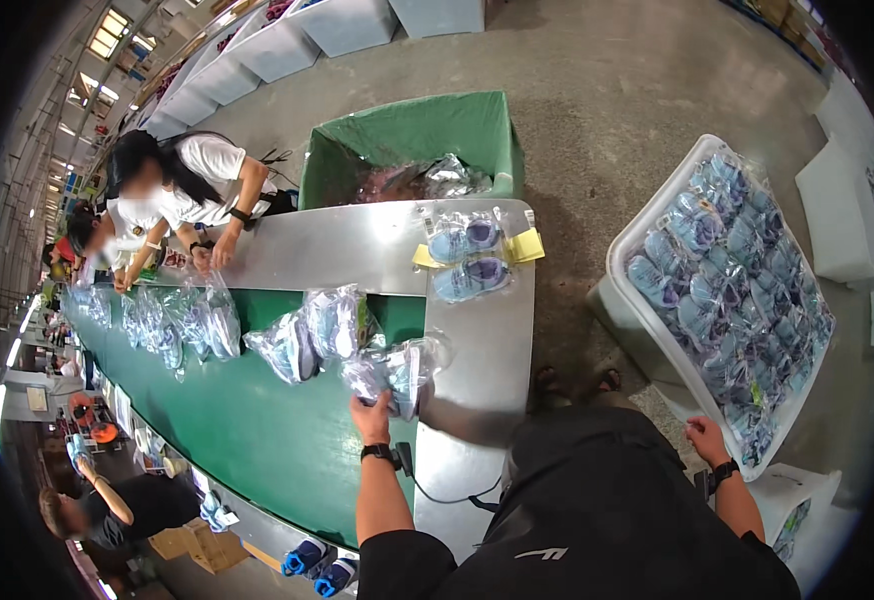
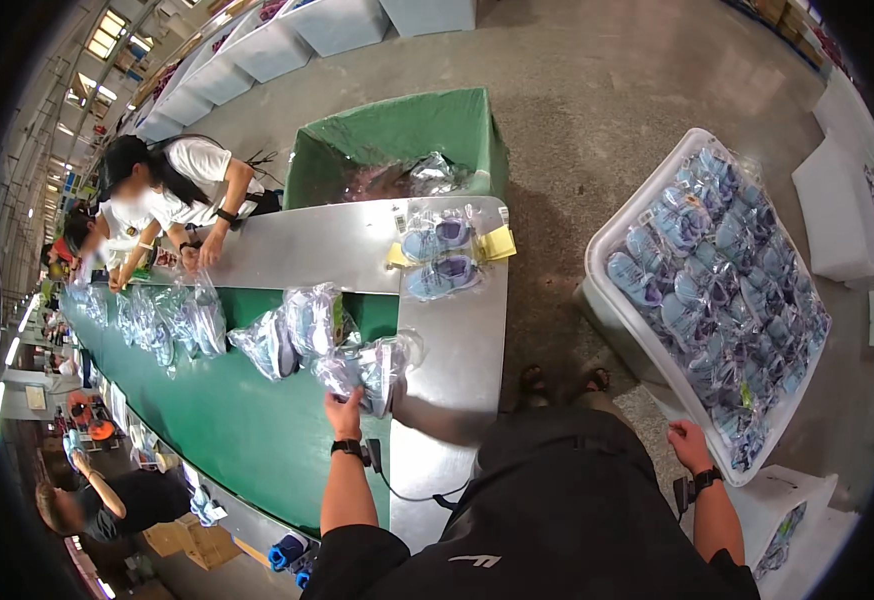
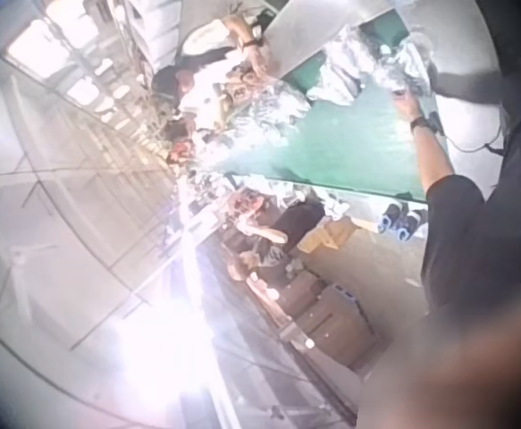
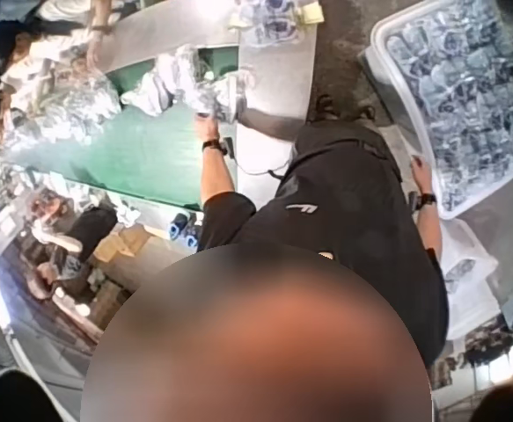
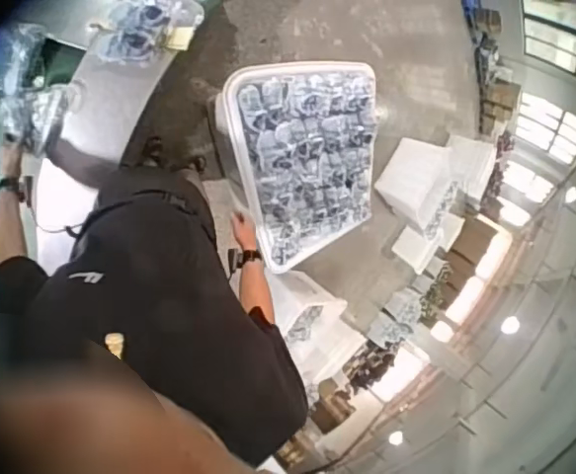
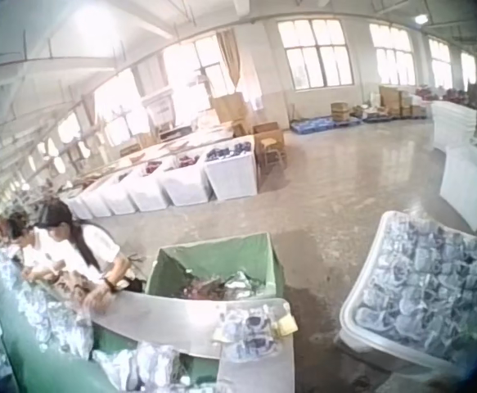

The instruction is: The person repeatedly picks packaged slippers from a large white bin and places them onto a green conveyor belt. Other workers are visible along the line, handling similar items. The camera wearer continues this pick-and-place cycle throughout the clip.

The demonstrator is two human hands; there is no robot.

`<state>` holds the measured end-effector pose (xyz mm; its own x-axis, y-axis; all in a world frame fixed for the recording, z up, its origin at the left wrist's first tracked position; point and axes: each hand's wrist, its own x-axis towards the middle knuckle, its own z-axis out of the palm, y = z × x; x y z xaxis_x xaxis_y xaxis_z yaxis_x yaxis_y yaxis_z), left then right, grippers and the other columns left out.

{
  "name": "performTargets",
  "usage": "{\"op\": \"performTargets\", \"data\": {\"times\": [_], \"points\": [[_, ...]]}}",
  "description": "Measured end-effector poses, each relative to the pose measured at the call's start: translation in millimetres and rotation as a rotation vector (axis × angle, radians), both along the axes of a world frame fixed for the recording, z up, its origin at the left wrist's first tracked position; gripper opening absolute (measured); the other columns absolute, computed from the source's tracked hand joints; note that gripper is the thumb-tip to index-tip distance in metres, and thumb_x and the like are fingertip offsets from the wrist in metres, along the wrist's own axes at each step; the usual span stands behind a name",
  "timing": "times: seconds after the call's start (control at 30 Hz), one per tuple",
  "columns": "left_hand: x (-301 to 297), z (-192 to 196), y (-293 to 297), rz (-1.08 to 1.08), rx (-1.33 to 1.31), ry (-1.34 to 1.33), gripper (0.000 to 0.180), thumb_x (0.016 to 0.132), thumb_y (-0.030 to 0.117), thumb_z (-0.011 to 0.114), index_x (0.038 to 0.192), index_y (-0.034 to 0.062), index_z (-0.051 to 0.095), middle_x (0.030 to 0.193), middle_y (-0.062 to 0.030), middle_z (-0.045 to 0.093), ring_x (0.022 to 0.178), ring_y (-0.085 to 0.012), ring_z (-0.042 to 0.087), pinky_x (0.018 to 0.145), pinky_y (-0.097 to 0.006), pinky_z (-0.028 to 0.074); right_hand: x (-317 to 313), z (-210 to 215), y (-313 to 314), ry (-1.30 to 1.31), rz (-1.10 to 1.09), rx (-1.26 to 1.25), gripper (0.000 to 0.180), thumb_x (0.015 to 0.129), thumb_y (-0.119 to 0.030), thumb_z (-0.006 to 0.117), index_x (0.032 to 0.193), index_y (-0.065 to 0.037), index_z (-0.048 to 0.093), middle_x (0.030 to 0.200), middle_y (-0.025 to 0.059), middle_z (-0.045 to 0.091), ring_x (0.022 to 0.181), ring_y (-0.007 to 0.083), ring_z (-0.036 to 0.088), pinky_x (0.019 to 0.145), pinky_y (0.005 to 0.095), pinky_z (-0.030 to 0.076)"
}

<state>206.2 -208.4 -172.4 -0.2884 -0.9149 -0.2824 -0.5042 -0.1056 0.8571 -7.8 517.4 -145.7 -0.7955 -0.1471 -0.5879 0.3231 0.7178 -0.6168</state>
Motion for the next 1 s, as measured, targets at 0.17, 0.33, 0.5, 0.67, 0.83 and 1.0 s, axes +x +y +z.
{"op": "performTargets", "data": {"times": [0.17, 0.33, 0.5, 0.67, 0.83, 1.0], "points": [[1.9, 34.3, 72.2, -0.285, -0.699, -0.101, 0.054, 0.068, -0.001, 0.072, 0.119, 0.0027, 0.055, 0.119, -0.0183, 0.051, 0.119, -0.0397, 0.047, 0.105, -0.048, 0.039, -26.4, 3.9, -4.5, -0.027, -0.048, 0.006, 0.030, 0.091, -0.018, 0.065, 0.114, 0.001, 0.064, 0.086, 0.0055, 0.068, 0.076, 0.0130, 0.066, 0.063, 0.0270, 0.051], [36.9, 28.2, 123.6, 0.086, 0.047, 0.264, 0.062, 0.082, 0.002, 0.067, 0.138, 0.0063, 0.041, 0.145, -0.0170, 0.032, 0.127, -0.0323, 0.044, 0.097, -0.047, 0.048, -26.3, -10.9, -7.6, -0.055, -0.009, -0.062, 0.031, 0.090, -0.016, 0.065, 0.117, 0.001, 0.063, 0.088, 0.0055, 0.069, 0.077, 0.0124, 0.066, 0.064, 0.0273, 0.051], [37.4, 15.5, 140.1, 0.294, 0.349, 0.329, 0.105, 0.086, 0.017, 0.077, 0.160, 0.0175, 0.002, 0.156, -0.0188, 0.019, 0.125, -0.0303, 0.045, 0.093, -0.043, 0.048, -24.4, -18.1, -11.6, -0.042, 0.094, -0.042, 0.031, 0.089, -0.016, 0.066, 0.114, 0.003, 0.065, 0.089, 0.0087, 0.070, 0.080, 0.0157, 0.067, 0.072, 0.0307, 0.053], [5.1, 18.9, 135.5, 0.235, 0.419, 0.361, 0.102, 0.083, 0.003, 0.071, 0.160, 0.0205, 0.006, 0.154, -0.0177, 0.022, 0.117, -0.0283, 0.050, 0.088, -0.042, 0.049, -37.1, -6.2, -27.0, 0.052, 0.140, -0.041, 0.032, 0.088, -0.018, 0.067, 0.112, 0.003, 0.066, 0.092, 0.0119, 0.071, 0.085, 0.0190, 0.068, 0.077, 0.0334, 0.054], [-21.3, 32.4, 124.8, 0.141, 0.536, 0.601, 0.089, 0.077, -0.001, 0.054, 0.158, 0.0162, 0.022, 0.144, -0.0139, 0.044, 0.110, -0.0278, 0.056, 0.092, -0.041, 0.050, -47.6, 24.3, -51.7, 0.183, 0.130, -0.059, 0.033, 0.089, -0.020, 0.067, 0.115, 0.001, 0.066, 0.094, 0.0122, 0.072, 0.088, 0.0201, 0.069, 0.079, 0.0341, 0.054], [-64.8, 72.2, 141.6, -0.188, 0.716, 0.802, 0.087, 0.070, 0.007, 0.050, 0.155, 0.0065, 0.032, 0.146, -0.0173, 0.046, 0.127, -0.0315, 0.053, 0.107, -0.043, 0.046, -59.3, 72.0, -72.5, 0.219, 0.094, -0.129, 0.031, 0.092, -0.019, 0.066, 0.117, -0.001, 0.066, 0.097, 0.0118, 0.071, 0.089, 0.0186, 0.068, 0.081, 0.0328, 0.053]]}}
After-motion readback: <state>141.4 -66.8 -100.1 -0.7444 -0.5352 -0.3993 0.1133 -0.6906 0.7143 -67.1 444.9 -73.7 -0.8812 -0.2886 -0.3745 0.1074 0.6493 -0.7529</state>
